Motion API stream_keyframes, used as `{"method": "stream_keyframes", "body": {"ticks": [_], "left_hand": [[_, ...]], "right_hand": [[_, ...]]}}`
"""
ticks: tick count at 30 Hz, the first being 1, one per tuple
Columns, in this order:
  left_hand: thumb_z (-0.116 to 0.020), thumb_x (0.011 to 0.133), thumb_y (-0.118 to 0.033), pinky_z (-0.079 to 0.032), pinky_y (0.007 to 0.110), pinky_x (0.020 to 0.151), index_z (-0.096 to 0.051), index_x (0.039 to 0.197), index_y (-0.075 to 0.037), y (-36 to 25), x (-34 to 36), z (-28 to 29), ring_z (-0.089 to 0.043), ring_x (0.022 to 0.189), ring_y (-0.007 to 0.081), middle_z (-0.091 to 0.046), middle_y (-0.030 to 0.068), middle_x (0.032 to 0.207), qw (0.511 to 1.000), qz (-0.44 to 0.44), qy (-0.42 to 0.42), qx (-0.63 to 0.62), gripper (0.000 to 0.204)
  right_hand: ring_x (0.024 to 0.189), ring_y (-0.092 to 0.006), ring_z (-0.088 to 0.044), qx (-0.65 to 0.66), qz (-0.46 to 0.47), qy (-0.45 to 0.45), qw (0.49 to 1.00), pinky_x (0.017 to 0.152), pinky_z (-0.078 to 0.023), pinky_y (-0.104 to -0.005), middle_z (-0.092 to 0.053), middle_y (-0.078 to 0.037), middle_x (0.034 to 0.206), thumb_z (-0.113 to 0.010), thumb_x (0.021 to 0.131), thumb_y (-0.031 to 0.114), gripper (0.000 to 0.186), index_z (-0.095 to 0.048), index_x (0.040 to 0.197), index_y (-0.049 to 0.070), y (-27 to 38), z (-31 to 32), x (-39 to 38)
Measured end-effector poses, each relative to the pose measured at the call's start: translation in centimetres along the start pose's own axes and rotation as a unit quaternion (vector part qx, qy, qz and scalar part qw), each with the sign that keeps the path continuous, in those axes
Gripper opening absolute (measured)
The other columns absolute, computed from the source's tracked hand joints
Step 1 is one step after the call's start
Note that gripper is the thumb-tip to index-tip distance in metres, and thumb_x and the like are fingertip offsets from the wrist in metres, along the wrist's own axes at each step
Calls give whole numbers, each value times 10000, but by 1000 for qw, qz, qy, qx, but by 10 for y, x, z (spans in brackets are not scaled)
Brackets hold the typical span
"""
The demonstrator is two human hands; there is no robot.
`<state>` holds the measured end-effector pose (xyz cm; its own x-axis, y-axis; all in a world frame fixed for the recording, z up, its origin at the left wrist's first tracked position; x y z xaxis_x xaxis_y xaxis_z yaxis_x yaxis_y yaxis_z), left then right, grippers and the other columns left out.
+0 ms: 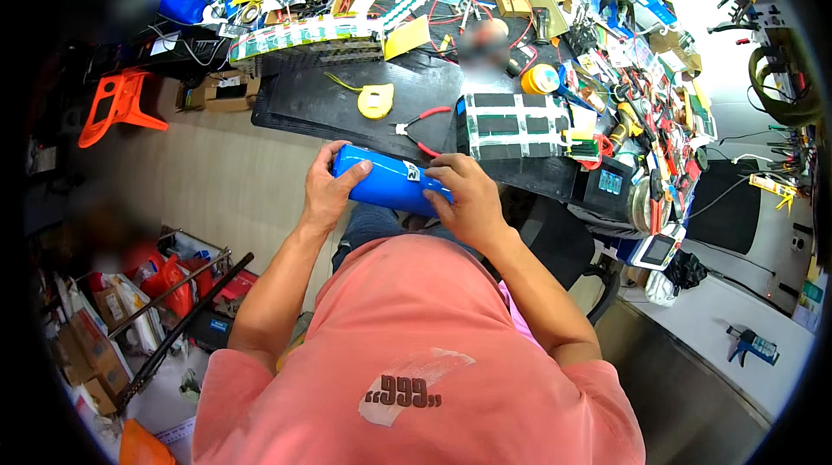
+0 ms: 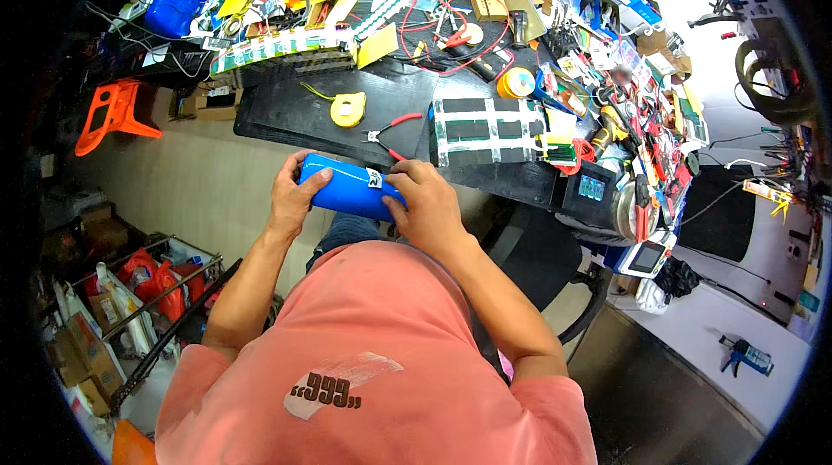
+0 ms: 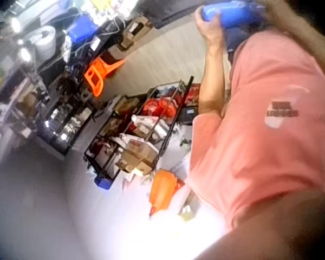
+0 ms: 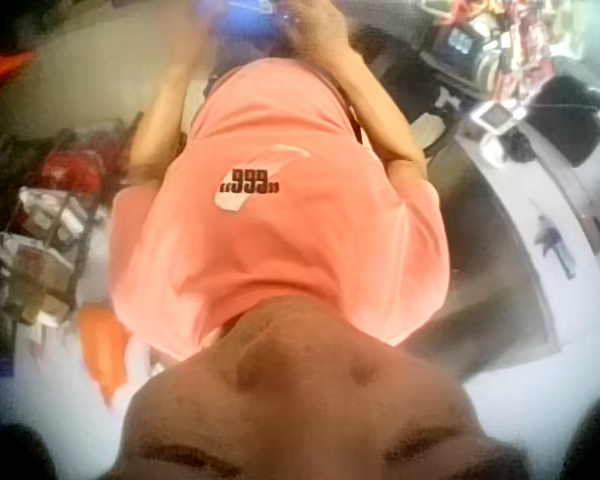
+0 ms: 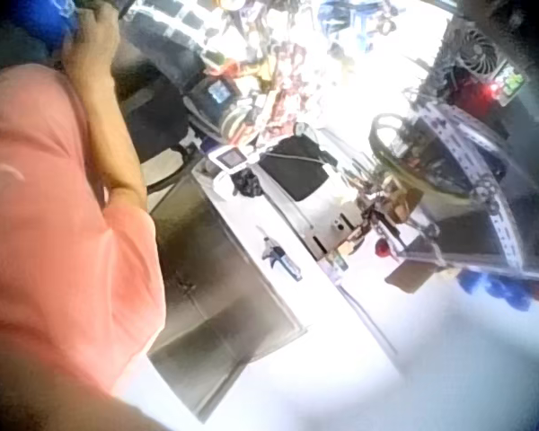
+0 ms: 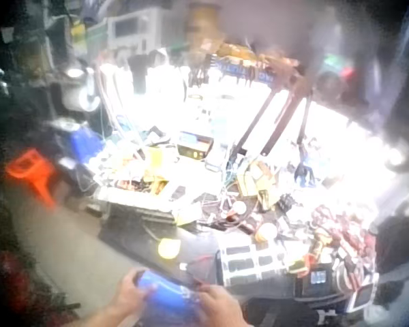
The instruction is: The person retrieves a blue rolled material from a shelf and measures it with a tape measure. They then unroll the material on a workbench, measure it again, and use scissors to cut a section of the blue material.
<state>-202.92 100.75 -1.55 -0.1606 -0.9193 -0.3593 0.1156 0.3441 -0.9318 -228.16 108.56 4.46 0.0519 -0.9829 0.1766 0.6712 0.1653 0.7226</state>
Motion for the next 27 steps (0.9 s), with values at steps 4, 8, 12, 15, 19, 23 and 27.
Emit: {"method": "stream_keyframes", "body": {"ticks": [4, 8, 12, 15, 19, 23, 27], "left_hand": [[-896, 835, -372, -530, 264, 712, -592, 1374, -9, -13, -21, -4, -620, 910, 130, -644, 84, 1072, 999, 42, -13, 30, 717], [-897, 830, -362, -554, 299, 804, -599, 1381, 0, 0, -30, -2, -641, 961, 156, -660, 98, 1098, 999, 31, -31, 27, 724], [-898, 823, -352, -554, 328, 882, -611, 1381, -3, -5, -38, -2, -647, 1018, 183, -663, 115, 1163, 998, 20, -18, 53, 718], [-897, 820, -337, -546, 337, 918, -618, 1381, -10, -10, -44, -2, -643, 1048, 196, -657, 117, 1191, 999, 22, -1, 35, 707], [-896, 803, -351, -537, 342, 927, -622, 1389, -20, -10, -43, -5, -626, 1072, 196, -652, 108, 1188, 999, 10, 41, 15, 726], [-896, 777, -375, -515, 351, 951, -628, 1397, -38, -16, -39, -12, -612, 1084, 199, -643, 95, 1182, 995, 2, 83, 51, 754], [-891, 768, -389, -497, 355, 977, -634, 1399, -60, -10, -28, -21, -606, 1086, 206, -635, 88, 1180, 989, -3, 125, 80, 756]], "right_hand": [[963, -310, -692, -12, 67, 25, 997, 807, -579, -411, -694, -90, 1058, -809, 832, 97, 204, -735, 1020, 73, -9, -18, -5], [925, -311, -678, -21, 82, 38, 996, 765, -574, -406, -675, -85, 1014, -784, 855, 125, 139, -704, 954, 69, -13, -29, -10], [823, -285, -680, 34, 53, 15, 998, 709, -560, -382, -672, -99, 969, -761, 896, 117, 96, -696, 918, 50, -22, -32, -15], [725, -215, -659, 198, -142, 27, 970, 670, -533, -352, -685, -87, 879, -734, 941, 111, 107, -694, 914, 15, -34, -34, -19], [700, -105, -591, 429, -306, 48, 848, 669, -467, -250, -688, -34, 795, -729, 964, 140, 126, -706, 938, 19, -54, -38, -29], [674, -99, -574, 552, -376, 24, 744, 646, -457, -258, -662, -26, 749, -741, 952, 179, 128, -702, 946, 58, -74, -47, -51], [709, -133, -635, 637, -454, -76, 619, 634, -496, -284, -676, -40, 811, -693, 995, 172, 127, -682, 1033, 51, -96, -48, -76]]}}
Point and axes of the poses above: each hand's wrist, its own x-axis towards the middle knuckle, its own z-axis out of the back of the hand, y = z × x, the point moved 2 cm from there along x, towards the middle knuckle
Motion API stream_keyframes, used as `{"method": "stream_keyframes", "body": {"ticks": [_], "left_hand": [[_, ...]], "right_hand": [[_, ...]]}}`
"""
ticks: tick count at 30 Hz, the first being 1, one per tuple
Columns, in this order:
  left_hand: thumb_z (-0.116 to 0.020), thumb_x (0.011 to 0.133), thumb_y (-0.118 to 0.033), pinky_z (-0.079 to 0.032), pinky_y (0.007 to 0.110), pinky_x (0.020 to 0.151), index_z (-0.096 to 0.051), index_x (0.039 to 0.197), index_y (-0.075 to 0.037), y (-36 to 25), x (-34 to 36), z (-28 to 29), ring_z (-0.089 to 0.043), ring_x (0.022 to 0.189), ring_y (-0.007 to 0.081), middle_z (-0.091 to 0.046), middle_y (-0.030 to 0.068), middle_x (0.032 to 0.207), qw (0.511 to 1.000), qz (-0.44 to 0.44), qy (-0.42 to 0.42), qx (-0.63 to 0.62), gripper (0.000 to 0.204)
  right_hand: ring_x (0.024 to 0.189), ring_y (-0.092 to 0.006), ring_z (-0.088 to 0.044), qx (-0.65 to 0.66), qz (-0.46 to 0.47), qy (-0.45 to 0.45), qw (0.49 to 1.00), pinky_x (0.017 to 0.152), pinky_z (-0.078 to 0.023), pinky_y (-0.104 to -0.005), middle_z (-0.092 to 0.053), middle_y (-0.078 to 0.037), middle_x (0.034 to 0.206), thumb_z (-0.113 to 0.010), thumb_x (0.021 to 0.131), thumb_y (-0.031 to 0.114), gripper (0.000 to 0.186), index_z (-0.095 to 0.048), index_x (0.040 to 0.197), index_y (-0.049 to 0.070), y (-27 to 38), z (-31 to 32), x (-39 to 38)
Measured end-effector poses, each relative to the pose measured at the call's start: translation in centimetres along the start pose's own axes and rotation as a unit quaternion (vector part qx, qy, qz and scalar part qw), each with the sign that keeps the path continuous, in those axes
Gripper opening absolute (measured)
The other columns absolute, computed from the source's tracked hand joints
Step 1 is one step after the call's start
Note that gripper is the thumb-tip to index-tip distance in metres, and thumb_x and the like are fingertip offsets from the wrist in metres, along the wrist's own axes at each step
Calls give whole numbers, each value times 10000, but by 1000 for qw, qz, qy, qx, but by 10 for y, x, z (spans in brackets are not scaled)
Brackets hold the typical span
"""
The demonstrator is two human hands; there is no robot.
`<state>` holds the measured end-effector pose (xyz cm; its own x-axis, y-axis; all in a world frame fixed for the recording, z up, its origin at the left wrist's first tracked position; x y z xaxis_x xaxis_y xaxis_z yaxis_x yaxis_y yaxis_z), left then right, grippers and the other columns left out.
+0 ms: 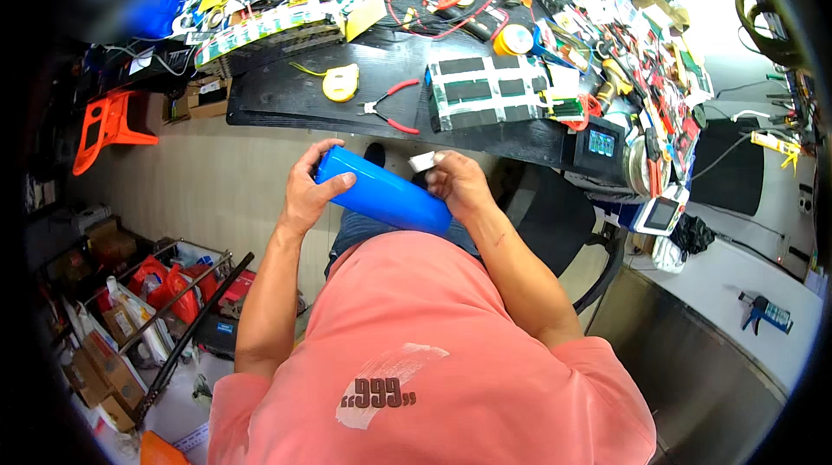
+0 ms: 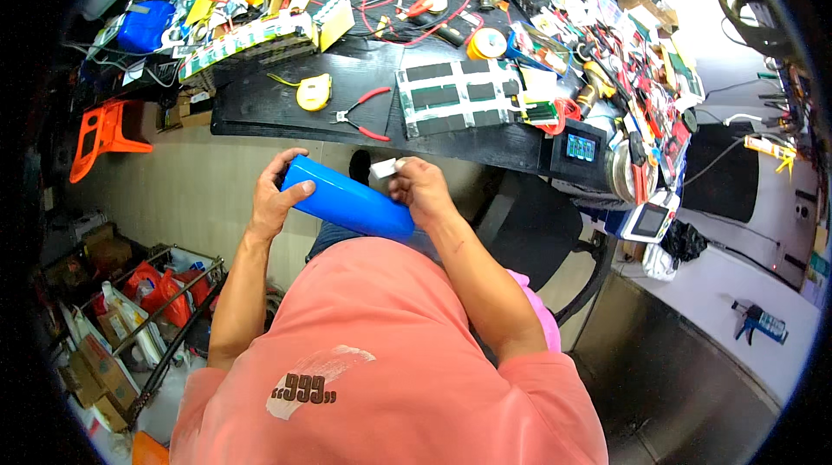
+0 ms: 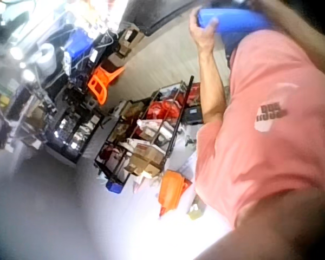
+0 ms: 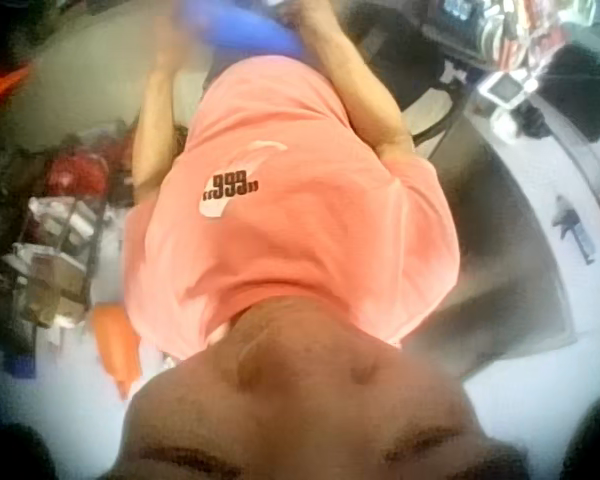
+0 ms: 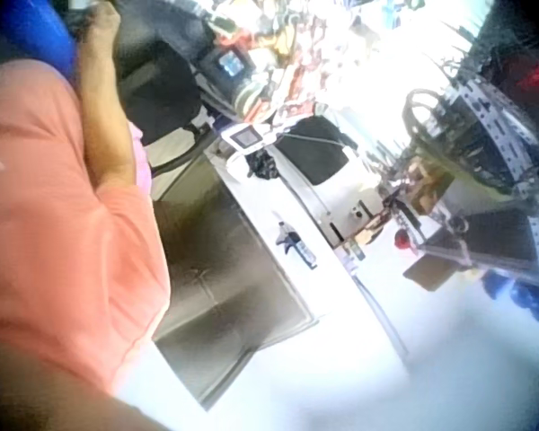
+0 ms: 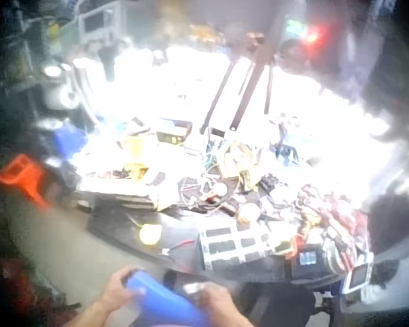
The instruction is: The person retrieves a blue rolled material from a shelf and measures it with a tape measure. They then unroll the material on a workbench, measure it again, and use scissors to cut a section of the blue material.
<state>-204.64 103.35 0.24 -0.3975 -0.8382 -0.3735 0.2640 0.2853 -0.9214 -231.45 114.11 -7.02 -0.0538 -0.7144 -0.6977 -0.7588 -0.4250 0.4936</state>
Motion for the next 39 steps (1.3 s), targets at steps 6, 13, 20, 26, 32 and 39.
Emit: {"method": "stream_keyframes", "body": {"ticks": [6, 13, 20, 26, 32, 39], "left_hand": [[-886, 785, -370, -505, 346, 945, -634, 1383, -51, 5, 8, 0, -604, 1079, 196, -631, 93, 1178, 999, 16, 10, -33, 723], [-877, 801, -371, -505, 347, 927, -643, 1375, -49, 14, 8, 8, -601, 1031, 183, -629, 86, 1124, 999, 32, -1, -17, 699], [-877, 800, -387, -511, 354, 918, -637, 1378, -42, 4, 6, 12, -610, 1022, 192, -639, 92, 1111, 1000, 20, -17, 0, 715], [-881, 791, -404, -524, 348, 903, -619, 1389, -30, 18, 7, 15, -622, 1036, 191, -651, 102, 1124, 997, 37, -37, -56, 752], [-884, 775, -412, -507, 273, 718, -610, 1405, -52, 15, 13, 16, -633, 924, 145, -651, 83, 1125, 990, 68, -35, -116, 776], [-810, 887, -509, -385, 235, 522, -588, 1430, -60, 15, 27, 41, -581, 803, 76, -641, 31, 1020, 977, 152, -107, -103, 739]], "right_hand": [[776, -193, -692, 120, 47, -321, 938, 590, -549, -335, -710, -84, 953, -594, 1053, 165, 175, -668, 1109, 16, -8, 113, 14], [666, -156, -660, 125, 89, -488, 859, 511, -485, -298, -733, -61, 863, -607, 1035, 167, 168, -703, 1021, 30, -19, 183, 45], [957, -239, -700, 218, 113, -426, 871, 784, -525, -382, -744, -111, 1100, -646, 1013, 435, 389, -676, 1086, 53, -7, 170, 59], [1043, -268, -695, -55, 45, -308, 949, 857, -538, -417, -725, -156, 1240, -638, 1026, 508, 514, -664, 1215, 32, -26, 148, 23], [1297, -302, -618, -262, -8, 167, 950, 1092, -484, -448, -648, -198, 1409, -746, 934, 521, 758, -575, 1480, 23, 19, 12, -12], [1194, -282, -668, -431, -45, 226, 872, 1055, -519, -410, -693, -168, 1311, -904, 834, 353, 785, -598, 1463, -3, 20, -63, 10]]}}
Point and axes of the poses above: each hand's wrist, its own x-axis towards the middle knuckle, its own z-axis out of the back of the hand, y = z × x, the point moved 2 cm from there along x, towards the middle knuckle
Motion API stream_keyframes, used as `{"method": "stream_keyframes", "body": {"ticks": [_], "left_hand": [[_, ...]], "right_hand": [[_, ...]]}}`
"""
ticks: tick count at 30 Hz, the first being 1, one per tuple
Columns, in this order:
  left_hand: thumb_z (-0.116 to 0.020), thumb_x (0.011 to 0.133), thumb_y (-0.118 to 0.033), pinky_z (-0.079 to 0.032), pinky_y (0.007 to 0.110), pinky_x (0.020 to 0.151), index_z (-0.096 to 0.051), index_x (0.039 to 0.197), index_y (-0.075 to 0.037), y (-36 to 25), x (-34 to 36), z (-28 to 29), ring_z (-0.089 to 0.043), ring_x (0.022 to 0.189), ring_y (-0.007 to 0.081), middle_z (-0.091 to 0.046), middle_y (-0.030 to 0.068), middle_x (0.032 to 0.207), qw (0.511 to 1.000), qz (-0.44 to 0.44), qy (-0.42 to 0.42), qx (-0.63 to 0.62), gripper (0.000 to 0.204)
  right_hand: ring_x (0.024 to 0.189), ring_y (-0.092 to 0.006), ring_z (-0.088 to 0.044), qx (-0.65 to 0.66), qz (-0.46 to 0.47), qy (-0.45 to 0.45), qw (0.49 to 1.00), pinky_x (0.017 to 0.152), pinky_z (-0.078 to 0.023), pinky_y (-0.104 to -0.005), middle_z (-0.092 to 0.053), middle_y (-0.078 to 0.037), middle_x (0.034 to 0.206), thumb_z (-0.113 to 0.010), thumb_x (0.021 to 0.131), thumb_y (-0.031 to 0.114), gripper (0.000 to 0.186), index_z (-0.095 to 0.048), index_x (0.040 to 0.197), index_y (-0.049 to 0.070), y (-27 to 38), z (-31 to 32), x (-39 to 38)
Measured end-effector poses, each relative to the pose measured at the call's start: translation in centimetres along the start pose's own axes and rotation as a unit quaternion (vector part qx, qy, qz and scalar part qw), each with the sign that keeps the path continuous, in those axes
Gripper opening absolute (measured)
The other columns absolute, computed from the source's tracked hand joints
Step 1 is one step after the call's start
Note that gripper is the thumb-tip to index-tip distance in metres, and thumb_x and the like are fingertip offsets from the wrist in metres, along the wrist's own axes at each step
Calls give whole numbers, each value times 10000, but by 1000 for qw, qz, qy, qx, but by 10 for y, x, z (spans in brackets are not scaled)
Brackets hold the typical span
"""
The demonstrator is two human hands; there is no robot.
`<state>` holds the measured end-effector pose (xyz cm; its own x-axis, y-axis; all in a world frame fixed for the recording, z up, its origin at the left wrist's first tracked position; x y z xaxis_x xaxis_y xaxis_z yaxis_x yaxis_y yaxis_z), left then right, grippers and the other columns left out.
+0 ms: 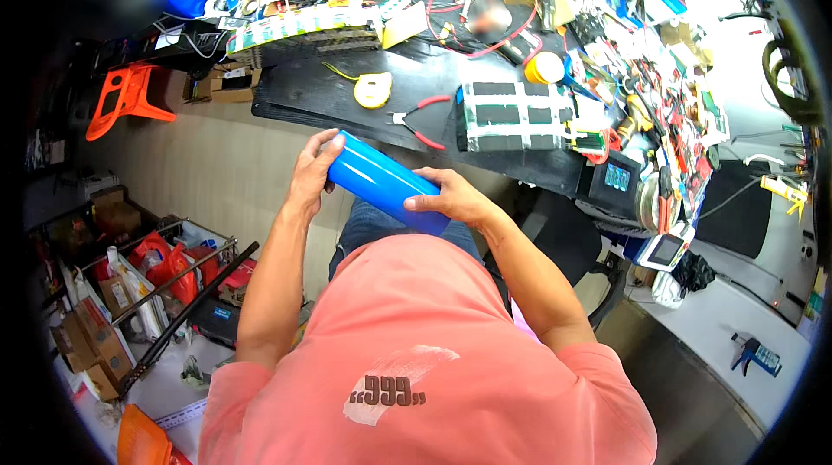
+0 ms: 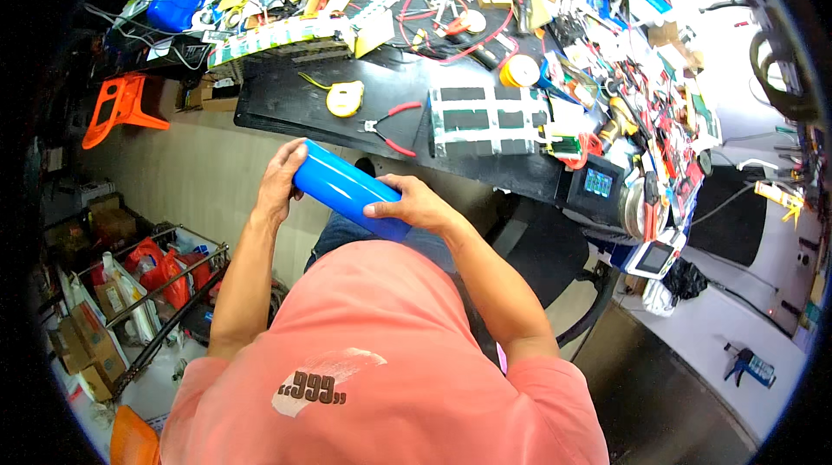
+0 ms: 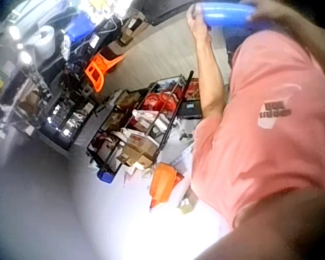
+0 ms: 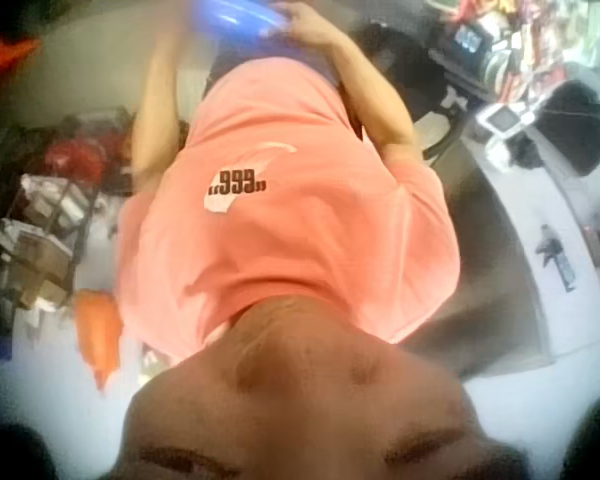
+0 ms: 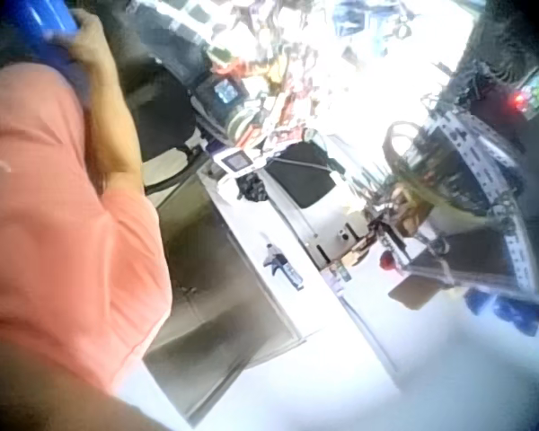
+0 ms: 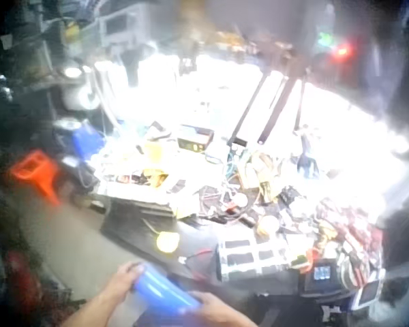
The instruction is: The person retrieves a blue rolled material from a shelf and measures it with a tape measure. They then unroll the material on a workbench, measure it again, and use scissors to cut a section of the blue material.
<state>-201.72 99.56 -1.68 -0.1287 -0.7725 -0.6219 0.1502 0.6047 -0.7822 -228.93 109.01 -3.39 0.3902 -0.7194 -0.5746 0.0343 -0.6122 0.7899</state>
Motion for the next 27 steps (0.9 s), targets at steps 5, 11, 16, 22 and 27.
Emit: {"method": "stream_keyframes", "body": {"ticks": [5, 11, 16, 22, 27], "left_hand": [[-804, 920, -426, -553, 299, 639, -520, 1376, -95, 8, 9, 39, -666, 922, 153, -652, 53, 1078, 990, -66, -15, -124, 631], [-817, 917, -407, -609, 354, 712, -594, 1315, -54, 24, 55, 106, -690, 950, 191, -675, 71, 1100, 993, -16, 55, -102, 577], [-798, 945, -423, -615, 354, 688, -653, 1268, -71, 52, 109, 142, -693, 894, 191, -704, 74, 1065, 985, 60, 93, -131, 499], [-753, 984, -434, -536, 309, 652, -667, 1255, -101, 57, 142, 156, -644, 927, 148, -690, 21, 1081, 980, 61, 92, -165, 437], [-739, 995, -416, -527, 289, 606, -681, 1218, -94, 39, 159, 160, -626, 868, 138, -676, 14, 1030, 988, 76, 72, -112, 396]], "right_hand": [[1062, -248, -713, 72, -29, 2, 997, 972, -557, -368, -736, -174, 1203, -902, 837, 472, 830, -628, 1431, -38, 26, -16, 46], [1124, -289, -710, -112, -25, 19, 993, 1018, -539, -396, -739, -207, 1229, -910, 814, 465, 820, -651, 1396, -51, 57, -30, 116], [1141, -320, -712, -221, -57, 6, 974, 1039, -530, -416, -733, -226, 1268, -894, 806, 502, 823, -663, 1389, -30, 65, -38, 170], [1060, -368, -734, -302, -153, -230, 912, 930, -564, -444, -748, -231, 1136, -813, 845, 588, 713, -739, 1238, -3, 95, -31, 201], [1182, -413, -646, -436, -96, -449, 774, 966, -552, -498, -590, -216, 1249, -881, 774, 566, 906, -522, 1419, 41, 97, -32, 213]]}}
Point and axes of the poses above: each hand's wrist, its own x-axis towards the middle knuckle, its own z-axis out of the back of the hand, y = z × x, the point moved 2 cm from there along x, towards the middle knuckle
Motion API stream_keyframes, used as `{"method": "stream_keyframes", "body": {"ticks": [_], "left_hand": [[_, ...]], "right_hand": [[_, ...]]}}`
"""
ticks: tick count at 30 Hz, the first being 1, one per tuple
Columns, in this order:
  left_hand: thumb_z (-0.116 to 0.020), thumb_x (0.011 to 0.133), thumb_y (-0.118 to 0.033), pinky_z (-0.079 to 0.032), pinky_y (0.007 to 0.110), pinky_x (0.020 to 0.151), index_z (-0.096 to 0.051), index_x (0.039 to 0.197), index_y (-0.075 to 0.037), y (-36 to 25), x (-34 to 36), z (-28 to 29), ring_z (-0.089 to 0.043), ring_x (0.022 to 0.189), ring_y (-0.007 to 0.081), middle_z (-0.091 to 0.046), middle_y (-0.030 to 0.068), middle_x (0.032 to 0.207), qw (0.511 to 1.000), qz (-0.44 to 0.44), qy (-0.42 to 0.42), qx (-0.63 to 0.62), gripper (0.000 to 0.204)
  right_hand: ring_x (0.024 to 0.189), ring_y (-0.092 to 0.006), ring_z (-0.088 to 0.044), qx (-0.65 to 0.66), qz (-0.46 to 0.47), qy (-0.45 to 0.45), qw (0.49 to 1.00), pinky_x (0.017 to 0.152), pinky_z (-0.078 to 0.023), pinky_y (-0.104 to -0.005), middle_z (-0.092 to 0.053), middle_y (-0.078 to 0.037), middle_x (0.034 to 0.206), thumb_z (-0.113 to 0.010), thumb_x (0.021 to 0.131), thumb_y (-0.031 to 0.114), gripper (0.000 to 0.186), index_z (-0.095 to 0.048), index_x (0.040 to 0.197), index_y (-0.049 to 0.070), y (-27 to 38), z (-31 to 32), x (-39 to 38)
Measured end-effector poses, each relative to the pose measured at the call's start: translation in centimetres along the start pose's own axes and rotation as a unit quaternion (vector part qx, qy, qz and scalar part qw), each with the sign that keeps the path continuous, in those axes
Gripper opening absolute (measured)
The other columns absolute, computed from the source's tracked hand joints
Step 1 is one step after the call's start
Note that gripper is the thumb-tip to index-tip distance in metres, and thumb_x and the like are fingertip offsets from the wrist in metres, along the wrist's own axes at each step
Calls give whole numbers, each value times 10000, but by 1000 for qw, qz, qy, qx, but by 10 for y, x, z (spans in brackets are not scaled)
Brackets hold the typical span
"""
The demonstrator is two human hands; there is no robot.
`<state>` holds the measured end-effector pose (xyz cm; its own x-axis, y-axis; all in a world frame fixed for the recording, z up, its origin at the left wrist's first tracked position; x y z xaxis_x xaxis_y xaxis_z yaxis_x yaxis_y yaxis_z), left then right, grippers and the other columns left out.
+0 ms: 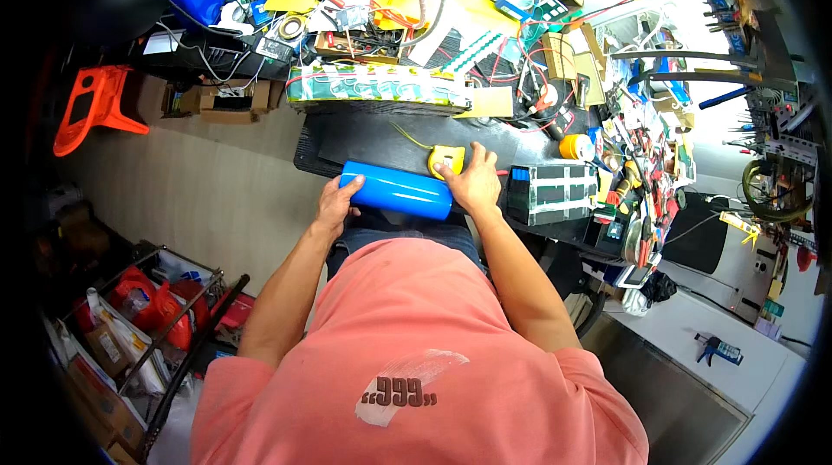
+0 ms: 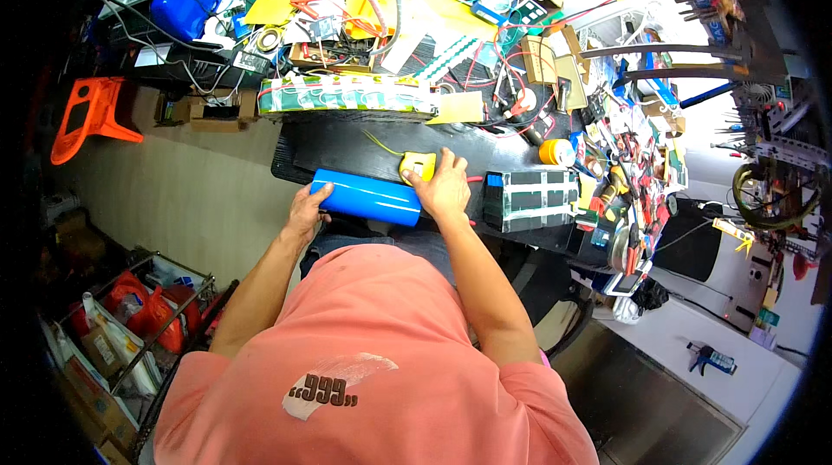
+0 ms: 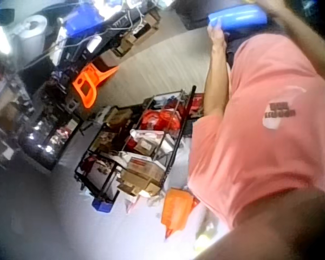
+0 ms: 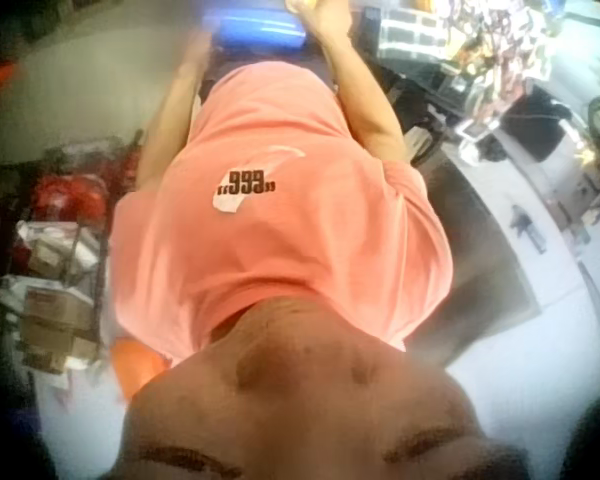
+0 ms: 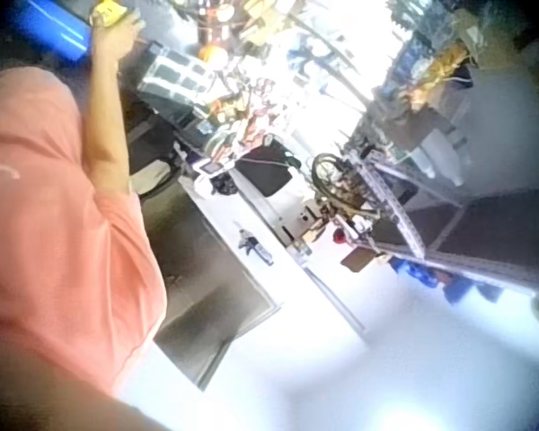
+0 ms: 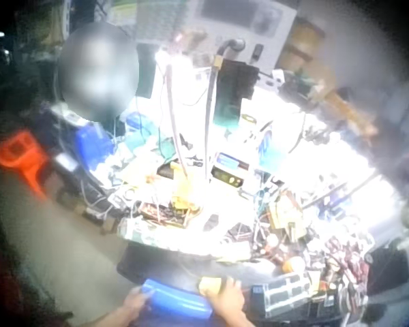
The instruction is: The person retrieves a blue rolled material from a shelf and measures it with a tape measure. They then unroll the material on a workbench, measure it again, and use scissors to cut a section of the blue material.
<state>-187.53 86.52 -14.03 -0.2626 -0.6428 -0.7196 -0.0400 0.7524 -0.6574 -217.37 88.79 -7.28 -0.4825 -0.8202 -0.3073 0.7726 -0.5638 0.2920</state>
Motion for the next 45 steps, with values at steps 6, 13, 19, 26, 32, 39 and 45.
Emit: {"method": "stream_keyframes", "body": {"ticks": [6, 13, 19, 26, 32, 39, 45], "left_hand": [[-751, 980, -445, -536, 301, 613, -688, 1212, -93, -21, 12, -12, -634, 845, 144, -677, 11, 1015, 999, 15, -3, 49, 427], [-761, 933, -555, -588, 366, 689, -616, 1398, -43, -31, 20, -30, -655, 1083, 264, -669, 129, 1256, 990, 64, -52, 113, 706], [-703, 954, -607, -611, 453, 772, -563, 1455, 1, -50, 21, -30, -623, 1232, 346, -629, 205, 1384, 945, 73, -113, 298, 800], [-719, 945, -562, -600, 467, 857, -610, 1367, 43, -68, 20, -44, -666, 1127, 377, -645, 262, 1295, 800, -69, -204, 560, 746], [-693, 1033, -311, -592, 358, 845, -647, 1322, 17, -151, -18, -121, -710, 955, 249, -718, 164, 1107, 937, -170, 74, 297, 439], [-688, 1046, -170, -640, 343, 830, -658, 1240, 4, -184, -13, -129, -716, 1007, 160, -717, 92, 1130, 963, -14, 263, 53, 262], [-671, 1029, -83, -636, 347, 901, -666, 1239, 29, -193, -16, -109, -732, 1045, 184, -718, 121, 1181, 954, -32, 286, -82, 238]], "right_hand": [[1188, -455, -654, -6, -26, 71, 997, 990, -544, -520, -568, -242, 1321, -890, 761, 571, 1020, -449, 1512, 38, 0, -16, 18], [1214, -360, -650, 229, -10, 22, 973, 1038, -524, -459, -578, -243, 1391, -890, 748, 360, 969, -444, 1538, 21, -73, 16, 16], [1314, -273, -593, 706, -7, 212, 675, 1121, -469, -391, -512, -178, 1512, -730, 756, 120, 984, -316, 1643, 23, -120, 58, -4], [1332, -260, -578, 795, -15, 350, 496, 1145, -449, -390, -620, -123, 1393, -759, 831, 329, 918, -400, 1633, 65, -88, 99, -5], [1135, -261, -664, 483, 147, 226, 833, 955, -534, -392, -658, -105, 1249, -768, 908, 199, 569, -542, 1403, 33, -11, 121, 3], [1280, -415, -556, 169, 323, 154, 918, 1058, -488, -484, -576, -190, 1338, -883, 761, 188, 795, -537, 1461, 44, 82, 156, -7], [1177, -206, -689, 629, 22, 325, 706, 968, -587, -353, -698, -112, 1270, -664, 1031, 313, 546, -558, 1452, -16, 64, 130, 21]]}}
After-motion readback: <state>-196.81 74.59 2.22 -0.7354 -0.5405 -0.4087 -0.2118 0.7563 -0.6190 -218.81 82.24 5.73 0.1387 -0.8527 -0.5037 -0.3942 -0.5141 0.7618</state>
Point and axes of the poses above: each hand's wrist, its own x-axis towards the middle knuckle, its own z-axis out of the back of the hand, y = z × x, the point moved 2 cm from there along x, towards the middle knuckle
